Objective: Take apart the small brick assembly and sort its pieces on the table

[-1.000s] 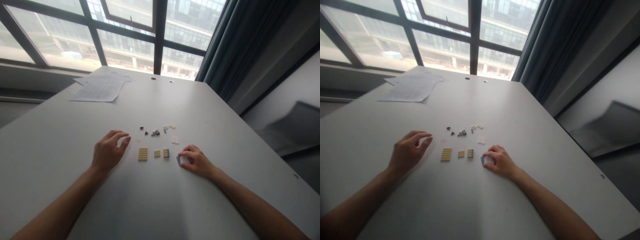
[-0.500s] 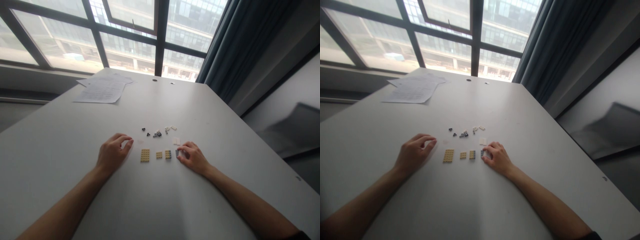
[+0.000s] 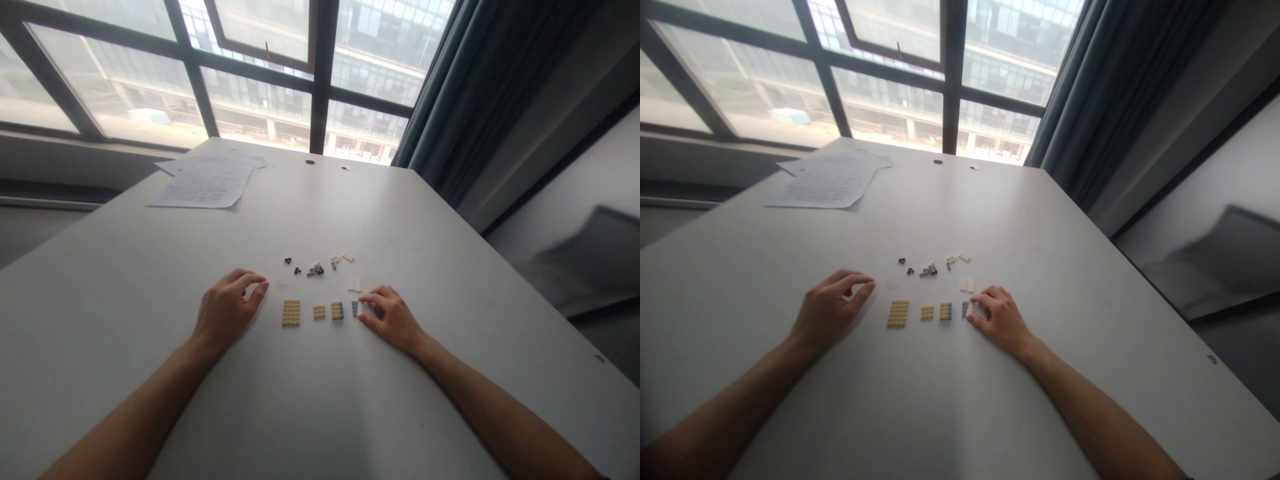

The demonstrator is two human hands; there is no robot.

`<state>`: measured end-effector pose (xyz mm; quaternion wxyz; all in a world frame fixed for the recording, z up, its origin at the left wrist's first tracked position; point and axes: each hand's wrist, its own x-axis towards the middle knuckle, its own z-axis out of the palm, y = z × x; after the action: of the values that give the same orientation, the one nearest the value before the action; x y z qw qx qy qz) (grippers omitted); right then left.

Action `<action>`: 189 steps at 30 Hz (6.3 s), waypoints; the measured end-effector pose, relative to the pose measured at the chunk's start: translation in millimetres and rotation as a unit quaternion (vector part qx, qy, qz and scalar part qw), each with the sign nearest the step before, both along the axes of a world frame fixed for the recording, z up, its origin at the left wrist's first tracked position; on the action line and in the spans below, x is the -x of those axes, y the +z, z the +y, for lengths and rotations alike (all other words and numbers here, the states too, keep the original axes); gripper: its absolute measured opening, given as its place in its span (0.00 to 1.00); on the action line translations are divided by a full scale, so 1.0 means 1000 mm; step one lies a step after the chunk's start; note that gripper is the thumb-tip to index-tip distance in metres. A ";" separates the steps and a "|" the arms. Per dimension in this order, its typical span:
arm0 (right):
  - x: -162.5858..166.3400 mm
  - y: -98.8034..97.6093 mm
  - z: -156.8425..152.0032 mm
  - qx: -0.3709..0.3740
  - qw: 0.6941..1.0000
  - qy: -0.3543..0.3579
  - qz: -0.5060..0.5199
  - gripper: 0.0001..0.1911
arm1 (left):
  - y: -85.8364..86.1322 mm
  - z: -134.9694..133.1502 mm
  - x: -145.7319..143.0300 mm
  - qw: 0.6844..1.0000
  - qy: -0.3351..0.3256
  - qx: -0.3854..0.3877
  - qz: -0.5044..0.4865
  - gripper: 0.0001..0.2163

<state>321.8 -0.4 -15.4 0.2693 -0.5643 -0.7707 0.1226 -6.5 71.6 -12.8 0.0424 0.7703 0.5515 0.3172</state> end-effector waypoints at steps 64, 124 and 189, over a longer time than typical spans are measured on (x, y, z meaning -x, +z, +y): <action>-0.013 0.013 0.084 0.093 0.994 0.065 0.007 0.10 | -0.003 0.000 -0.001 1.000 -0.026 0.009 0.007 0.14; 0.011 0.005 -0.053 -0.128 0.971 0.164 -0.120 0.13 | 0.000 -0.002 -0.002 0.999 -0.032 0.001 0.035 0.14; -0.012 0.009 0.081 -0.025 0.997 -0.021 -0.063 0.14 | -0.007 0.000 0.002 0.998 -0.050 -0.005 0.045 0.14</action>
<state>334.1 80.4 -6.9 0.2367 -0.5803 -0.7768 0.0613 -8.1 72.0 -19.6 0.0299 0.8108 0.5118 0.2826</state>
